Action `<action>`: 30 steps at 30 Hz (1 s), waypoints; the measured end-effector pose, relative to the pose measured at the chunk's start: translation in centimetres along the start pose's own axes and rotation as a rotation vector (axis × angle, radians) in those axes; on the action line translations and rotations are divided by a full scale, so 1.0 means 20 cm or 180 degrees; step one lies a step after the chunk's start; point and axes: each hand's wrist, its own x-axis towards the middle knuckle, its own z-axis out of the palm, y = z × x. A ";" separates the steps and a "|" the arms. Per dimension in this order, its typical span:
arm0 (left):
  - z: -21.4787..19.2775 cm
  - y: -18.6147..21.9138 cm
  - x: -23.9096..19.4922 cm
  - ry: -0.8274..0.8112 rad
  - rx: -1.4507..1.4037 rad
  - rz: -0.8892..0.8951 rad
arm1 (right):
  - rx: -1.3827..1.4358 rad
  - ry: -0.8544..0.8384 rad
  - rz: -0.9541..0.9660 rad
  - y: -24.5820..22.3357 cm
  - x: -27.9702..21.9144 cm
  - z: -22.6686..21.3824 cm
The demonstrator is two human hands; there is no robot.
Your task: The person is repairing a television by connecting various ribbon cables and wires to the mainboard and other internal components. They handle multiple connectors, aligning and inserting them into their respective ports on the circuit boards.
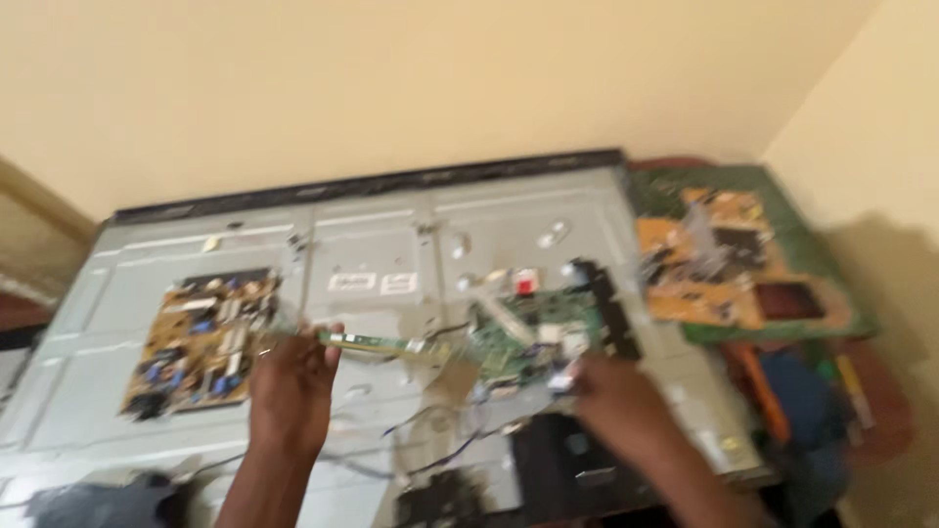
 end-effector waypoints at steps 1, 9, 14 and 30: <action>0.02 -0.03 -0.02 -0.0028 -0.0019 -0.0204 | 0.0059 -0.0075 -0.0151 -0.01 -0.02 0.03; 1.16 -0.48 -0.13 -0.1095 -0.0463 -0.0384 | -0.0040 -0.0462 -0.0221 -0.13 -0.10 0.04; 1.73 -0.68 0.11 -0.1601 0.1112 -0.0653 | -0.0340 -0.1161 0.0037 -0.19 -0.07 -0.03; 0.01 -0.65 -0.31 -0.1313 0.1982 -0.0696 | 0.0817 -0.0058 -0.1504 -0.26 -0.16 0.30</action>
